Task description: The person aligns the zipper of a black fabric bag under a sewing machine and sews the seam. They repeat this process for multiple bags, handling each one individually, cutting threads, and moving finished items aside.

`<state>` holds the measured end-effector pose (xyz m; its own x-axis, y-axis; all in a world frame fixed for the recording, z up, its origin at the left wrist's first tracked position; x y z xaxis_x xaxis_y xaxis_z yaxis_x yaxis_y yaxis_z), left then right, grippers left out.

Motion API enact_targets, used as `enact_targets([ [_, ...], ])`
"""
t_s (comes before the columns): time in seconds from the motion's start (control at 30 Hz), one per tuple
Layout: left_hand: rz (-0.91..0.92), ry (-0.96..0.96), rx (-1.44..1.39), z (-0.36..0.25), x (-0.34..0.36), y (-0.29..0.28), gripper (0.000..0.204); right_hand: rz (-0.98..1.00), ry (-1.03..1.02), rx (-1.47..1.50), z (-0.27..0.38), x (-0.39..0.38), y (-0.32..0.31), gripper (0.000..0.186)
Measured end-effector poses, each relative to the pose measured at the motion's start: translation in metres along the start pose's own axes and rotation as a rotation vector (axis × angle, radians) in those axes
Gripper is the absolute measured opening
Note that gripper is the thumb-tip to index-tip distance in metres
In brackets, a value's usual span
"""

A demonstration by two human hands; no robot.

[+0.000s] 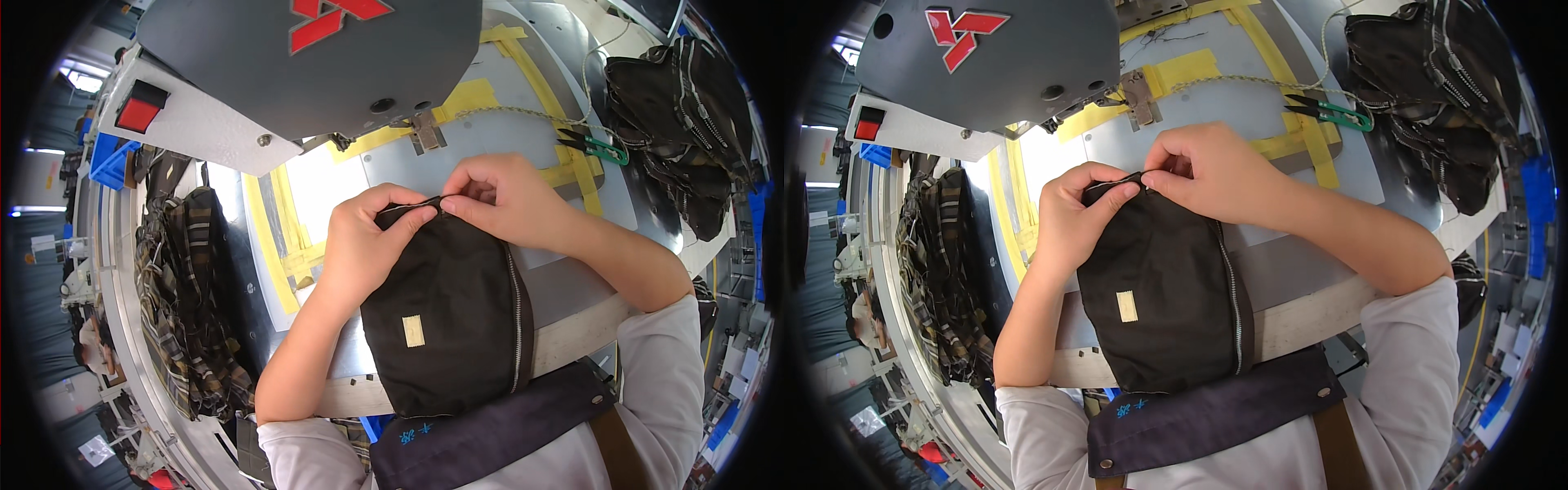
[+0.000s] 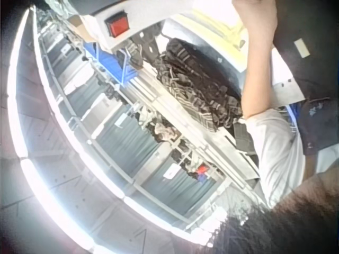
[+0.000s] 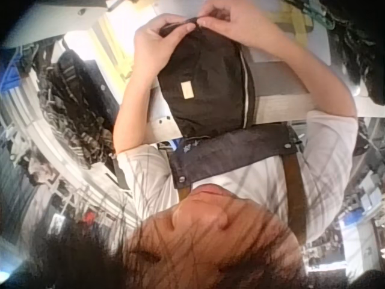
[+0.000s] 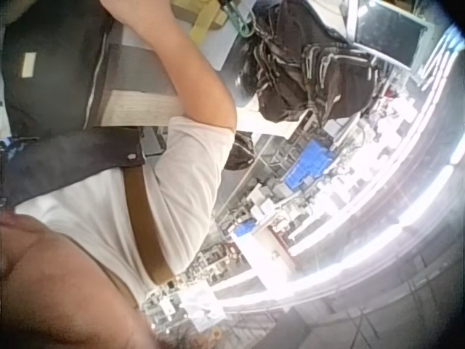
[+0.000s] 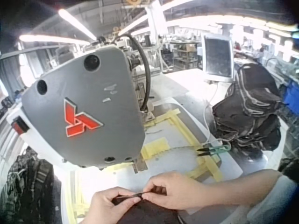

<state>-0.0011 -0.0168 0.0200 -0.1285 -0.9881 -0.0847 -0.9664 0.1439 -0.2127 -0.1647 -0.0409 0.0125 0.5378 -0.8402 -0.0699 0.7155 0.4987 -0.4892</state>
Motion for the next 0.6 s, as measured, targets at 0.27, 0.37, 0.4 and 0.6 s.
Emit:
enact_targets([
  [0.27, 0.028, 0.047, 0.002, -0.003, 0.0, 0.002, 0.016, 0.022, -0.003, 0.117, -0.002, -0.003, -0.001, 0.007],
  [0.37, 0.018, 0.027, -0.018, -0.001, 0.0, 0.001, 0.015, 0.017, -0.013, 0.091, -0.002, -0.003, 0.0, 0.008],
  [0.4, 0.012, 0.011, -0.031, 0.001, -0.001, 0.001, 0.015, 0.022, -0.024, 0.055, 0.002, -0.002, 0.0, 0.008],
  [0.6, -0.06, 0.018, -0.111, 0.012, 0.005, -0.005, 0.015, 0.018, 0.061, -0.002, -0.007, 0.003, 0.004, 0.01],
])
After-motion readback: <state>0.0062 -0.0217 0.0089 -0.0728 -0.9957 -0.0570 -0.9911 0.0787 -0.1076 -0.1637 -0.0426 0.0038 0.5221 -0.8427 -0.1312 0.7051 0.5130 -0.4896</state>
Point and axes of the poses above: each hand's wrist, its own x-axis towards the middle knuckle, its own y-axis out of the palm, z = x × y, the point moved 6 cm from there along x, towards the middle knuckle, and after that the axes turned 13 degrees about -x, right-handed, at the moved point
